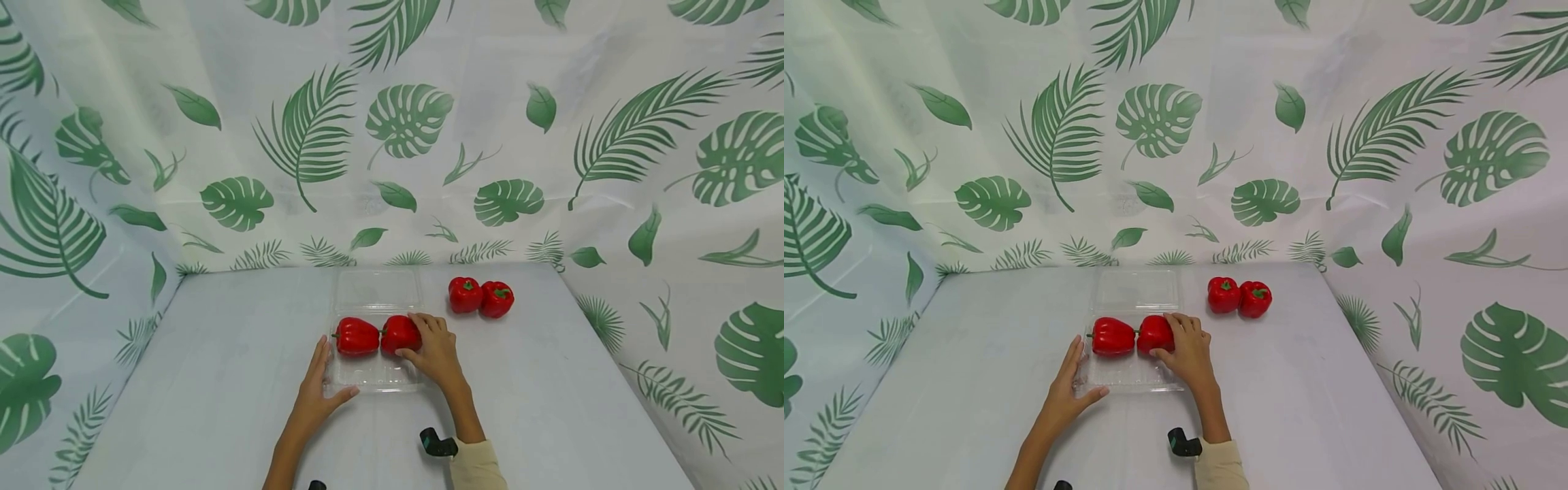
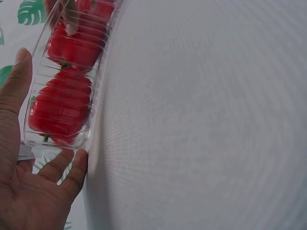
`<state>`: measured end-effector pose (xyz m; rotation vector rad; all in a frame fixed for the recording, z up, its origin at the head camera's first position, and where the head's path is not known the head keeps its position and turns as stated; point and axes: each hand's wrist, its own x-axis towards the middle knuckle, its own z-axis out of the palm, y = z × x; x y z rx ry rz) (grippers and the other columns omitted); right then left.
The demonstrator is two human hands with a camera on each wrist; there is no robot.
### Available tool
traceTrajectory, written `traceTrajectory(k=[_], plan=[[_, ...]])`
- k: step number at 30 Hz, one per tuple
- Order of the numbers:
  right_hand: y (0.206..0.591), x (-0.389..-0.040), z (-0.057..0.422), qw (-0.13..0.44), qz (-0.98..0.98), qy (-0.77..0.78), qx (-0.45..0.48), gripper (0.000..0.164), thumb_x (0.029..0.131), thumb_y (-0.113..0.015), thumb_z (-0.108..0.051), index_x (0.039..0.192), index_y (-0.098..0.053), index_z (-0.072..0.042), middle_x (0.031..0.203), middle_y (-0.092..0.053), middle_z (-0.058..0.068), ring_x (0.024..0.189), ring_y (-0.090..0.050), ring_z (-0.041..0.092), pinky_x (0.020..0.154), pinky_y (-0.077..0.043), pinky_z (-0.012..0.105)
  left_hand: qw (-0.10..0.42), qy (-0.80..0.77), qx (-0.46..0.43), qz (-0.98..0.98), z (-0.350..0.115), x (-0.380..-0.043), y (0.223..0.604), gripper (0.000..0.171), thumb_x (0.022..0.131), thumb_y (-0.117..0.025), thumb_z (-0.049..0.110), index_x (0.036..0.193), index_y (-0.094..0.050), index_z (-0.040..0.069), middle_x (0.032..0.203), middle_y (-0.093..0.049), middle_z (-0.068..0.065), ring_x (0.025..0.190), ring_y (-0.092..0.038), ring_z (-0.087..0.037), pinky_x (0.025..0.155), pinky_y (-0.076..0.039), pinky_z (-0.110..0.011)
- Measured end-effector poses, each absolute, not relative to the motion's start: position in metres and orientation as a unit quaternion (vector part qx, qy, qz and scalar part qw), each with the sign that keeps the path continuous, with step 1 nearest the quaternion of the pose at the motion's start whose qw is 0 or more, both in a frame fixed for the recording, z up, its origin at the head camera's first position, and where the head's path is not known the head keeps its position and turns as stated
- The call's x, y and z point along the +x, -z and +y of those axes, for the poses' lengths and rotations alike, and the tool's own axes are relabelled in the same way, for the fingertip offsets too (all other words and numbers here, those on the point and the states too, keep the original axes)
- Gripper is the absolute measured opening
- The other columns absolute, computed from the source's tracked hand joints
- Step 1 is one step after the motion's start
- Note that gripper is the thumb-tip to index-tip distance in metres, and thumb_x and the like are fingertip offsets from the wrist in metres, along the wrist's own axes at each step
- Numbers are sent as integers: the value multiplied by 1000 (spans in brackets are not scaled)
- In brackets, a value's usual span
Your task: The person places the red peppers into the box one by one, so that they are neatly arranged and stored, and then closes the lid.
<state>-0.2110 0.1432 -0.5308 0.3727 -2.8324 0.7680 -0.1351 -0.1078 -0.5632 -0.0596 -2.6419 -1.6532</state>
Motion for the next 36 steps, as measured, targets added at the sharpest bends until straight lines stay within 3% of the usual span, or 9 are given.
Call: traceTrajectory(k=[12, 36], plan=[[531, -214, 144, 76, -957, -251, 119, 73, 76, -83, -34, 140, -52, -20, 139, -54, 7, 128, -42, 28, 96, -46, 56, 11, 524, -15, -852, -108, -135, 566, 109, 74, -83, 43, 158, -16, 22, 166, -10, 4, 148, -29, -32, 106, -43, -50], [531, -213, 143, 72, -954, -266, 117, 75, 76, -84, -28, 142, -49, -20, 141, -52, 8, 129, -41, 29, 95, -46, 55, 11, 528, -23, -849, -108, -135, 563, 109, 75, -83, 41, 158, -15, 22, 166, -9, 5, 148, -28, -31, 106, -43, -50]])
